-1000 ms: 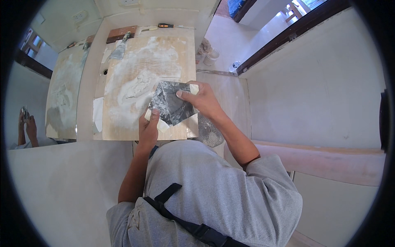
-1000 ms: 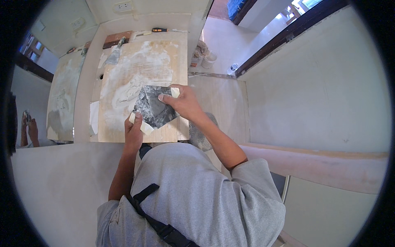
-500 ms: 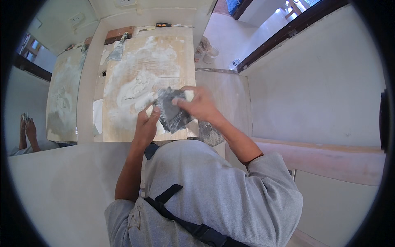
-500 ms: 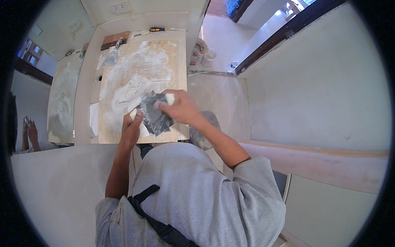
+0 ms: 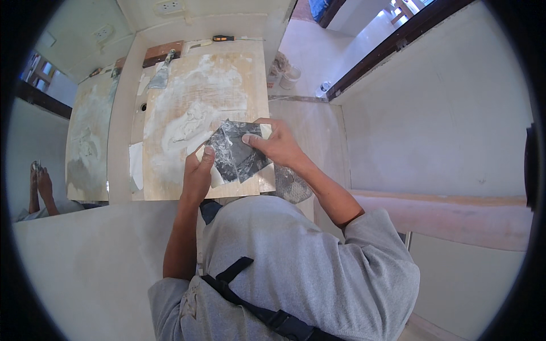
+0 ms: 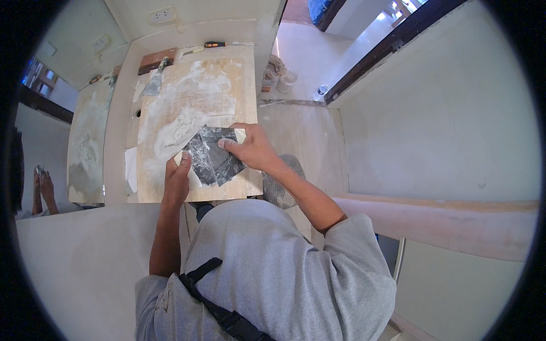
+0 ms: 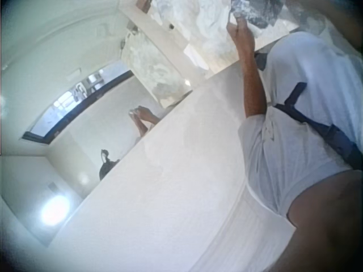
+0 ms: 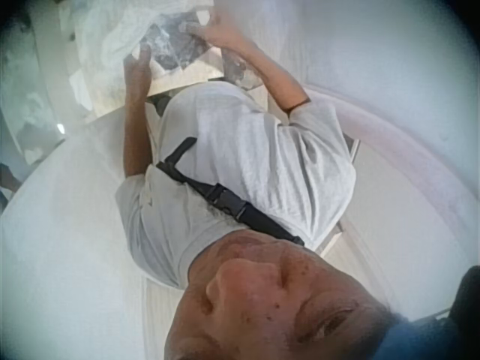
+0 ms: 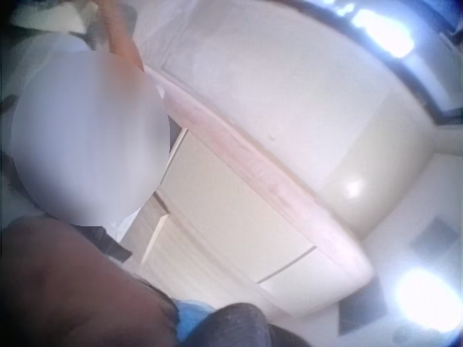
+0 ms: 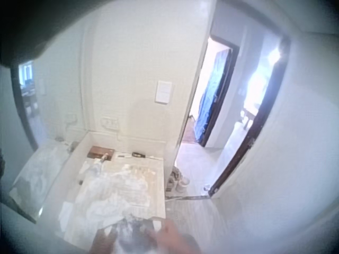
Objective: The person mixes and applies putty onto the bathroom wall using putty knives, smoothing the compound across the wall surfaces and scraping excess off the blades.
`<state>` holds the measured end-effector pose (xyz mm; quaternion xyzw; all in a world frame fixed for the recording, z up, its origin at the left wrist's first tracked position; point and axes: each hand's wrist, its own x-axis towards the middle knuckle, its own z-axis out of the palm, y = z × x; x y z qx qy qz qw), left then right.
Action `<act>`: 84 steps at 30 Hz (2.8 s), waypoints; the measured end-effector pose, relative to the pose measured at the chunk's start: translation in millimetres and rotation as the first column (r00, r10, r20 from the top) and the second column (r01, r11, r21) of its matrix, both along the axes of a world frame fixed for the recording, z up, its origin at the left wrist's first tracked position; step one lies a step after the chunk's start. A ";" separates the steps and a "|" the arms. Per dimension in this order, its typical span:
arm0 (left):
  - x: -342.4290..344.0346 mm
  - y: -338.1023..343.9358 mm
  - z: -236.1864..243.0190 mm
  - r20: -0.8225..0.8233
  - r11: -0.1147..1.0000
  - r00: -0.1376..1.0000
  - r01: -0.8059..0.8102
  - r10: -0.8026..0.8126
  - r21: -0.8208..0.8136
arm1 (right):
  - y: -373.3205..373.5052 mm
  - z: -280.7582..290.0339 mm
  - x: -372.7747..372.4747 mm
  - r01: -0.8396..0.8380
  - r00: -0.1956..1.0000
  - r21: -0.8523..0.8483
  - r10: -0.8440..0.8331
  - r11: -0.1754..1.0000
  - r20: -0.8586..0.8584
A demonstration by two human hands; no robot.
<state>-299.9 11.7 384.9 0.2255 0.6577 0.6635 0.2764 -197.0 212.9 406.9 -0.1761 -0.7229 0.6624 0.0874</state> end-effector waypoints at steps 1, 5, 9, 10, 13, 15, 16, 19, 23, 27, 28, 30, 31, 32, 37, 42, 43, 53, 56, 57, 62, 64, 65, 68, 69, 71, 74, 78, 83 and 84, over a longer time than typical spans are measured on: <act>1.5 3.7 -1.6 -0.038 0.999 0.999 -0.037 0.037 -0.014 | 0.4 3.8 1.8 0.016 1.000 -0.067 -0.015 0.998 0.024; 3.0 8.5 -4.4 -0.012 0.998 1.000 -0.024 0.024 -0.050 | -15.9 -9.1 0.4 -0.027 0.999 0.236 0.031 0.971 -0.012; -4.5 2.4 -5.7 -0.204 0.995 0.977 -0.080 0.066 -0.063 | 14.0 -15.5 3.2 0.013 0.999 0.191 -0.007 0.982 -0.033; -6.8 -0.9 0.7 -0.166 0.991 0.984 -0.080 0.062 -0.106 | 24.5 -14.3 7.3 0.039 0.996 -0.137 -0.049 0.990 -0.071; -15.8 -2.2 -22.8 0.012 0.997 0.997 -0.081 0.081 0.009 | 29.8 -22.5 9.6 -0.003 0.997 -0.575 -0.045 0.818 -0.070; -16.1 2.5 -36.9 0.150 0.981 0.986 -0.097 0.072 0.166 | 21.0 -30.5 8.2 -0.069 0.998 -0.701 0.048 0.710 -0.050; -11.1 7.1 -38.8 0.334 0.964 0.942 -0.082 -0.008 0.252 | 10.9 -32.7 5.6 -0.068 0.998 -0.701 0.045 0.710 -0.052; 3.4 19.7 -46.9 0.508 0.936 0.849 -0.048 -0.147 0.350 | -15.4 -33.4 -1.7 -0.100 0.994 -0.714 0.037 0.693 -0.104; 5.0 15.6 -52.9 0.579 0.935 0.782 0.013 -0.230 0.353 | -10.3 -38.9 -6.3 -0.114 0.991 -0.548 0.059 0.829 -0.117; 16.8 13.0 -0.7 0.684 0.789 0.567 -0.093 -0.459 0.607 | -0.7 -32.6 1.1 -0.027 0.996 -0.625 -0.030 0.780 -0.081; 12.7 11.2 -6.6 0.683 0.787 0.572 -0.101 -0.455 0.608 | 0.9 -30.7 2.1 0.029 0.997 -0.654 -0.071 0.756 -0.038; 2.2 7.2 -22.7 0.463 0.557 0.505 0.042 -0.728 0.829 | 4.0 -30.9 6.5 0.056 0.995 -0.660 -0.100 0.750 -0.030; 6.4 7.6 -8.1 0.586 0.785 0.639 0.046 -0.499 0.618 | 6.3 -29.9 10.3 0.064 0.996 -0.608 -0.086 0.791 -0.007; 7.6 9.3 -5.6 0.587 0.785 0.638 0.045 -0.499 0.618 | 6.5 -28.2 12.6 0.071 0.997 -0.553 -0.073 0.830 0.017; 9.7 8.3 -5.3 0.692 0.798 0.592 -0.129 -0.414 0.588 | -7.4 -19.2 16.8 0.064 0.998 -0.244 -0.061 0.968 0.019; 20.6 26.0 3.2 0.611 0.816 0.680 -0.032 -0.405 0.577 | -21.4 -0.5 13.9 0.053 0.999 -0.027 -0.053 0.998 0.003; 21.7 29.0 5.3 0.577 0.841 0.731 -0.008 -0.365 0.542 | -24.2 4.2 13.5 0.060 0.998 0.031 -0.060 0.998 0.003; 18.3 27.0 9.0 0.554 0.841 0.753 -0.001 -0.356 0.541 | -36.9 17.2 5.4 0.001 0.996 0.176 0.014 0.984 -0.085; 13.7 29.9 10.6 0.605 0.852 0.733 -0.068 -0.310 0.519 | -28.6 1.8 -6.2 0.028 0.990 0.239 0.007 0.971 -0.144; 10.4 28.2 15.4 0.672 0.821 0.661 -0.146 -0.334 0.551 | -20.4 2.7 -0.6 0.091 0.996 -0.042 -0.091 0.995 0.008; -22.4 15.9 9.2 0.769 0.824 0.531 -0.208 -0.357 0.527 | 27.8 -54.2 3.9 0.249 0.948 -0.493 -0.315 0.834 -0.054; -34.8 15.8 2.3 0.765 0.804 0.525 -0.228 -0.373 0.549 | 36.4 -98.4 4.6 0.289 0.948 -0.358 -0.316 0.888 -0.018; -43.2 14.0 0.2 0.781 0.844 0.550 -0.232 -0.297 0.484 | 32.3 -124.4 6.6 0.266 0.964 -0.275 -0.259 0.924 0.062; -51.4 21.0 1.1 0.796 0.877 0.574 -0.265 -0.191 0.401 | 14.2 -199.3 10.9 0.212 0.974 -0.136 -0.198 0.968 0.106; -55.5 18.3 -2.6 0.788 0.897 0.606 -0.281 -0.110 0.341 | 4.1 -191.8 9.9 0.197 0.977 -0.132 -0.183 0.972 0.105; -59.8 19.7 -9.1 0.772 0.908 0.635 -0.304 -0.033 0.289 | -11.5 -159.0 12.7 0.028 0.892 0.114 -0.077 0.993 0.445; -58.7 28.0 -7.0 0.758 0.939 0.652 -0.273 0.020 0.210 | -25.6 -154.6 14.3 0.237 0.964 0.692 -0.253 0.682 -0.081; -61.3 26.5 -10.0 0.767 0.944 0.642 -0.260 0.010 0.206 | -35.6 -70.0 6.4 0.159 0.984 0.560 -0.082 0.813 -0.161; -62.3 30.1 -10.6 0.739 0.951 0.666 -0.156 -0.099 0.268 | -61.1 -1.5 -3.2 0.136 0.912 0.685 0.180 0.715 -0.369; -61.4 33.4 -9.9 0.720 0.956 0.687 -0.138 -0.096 0.259 | -62.6 -0.3 -7.1 0.188 0.904 0.703 0.160 0.686 -0.397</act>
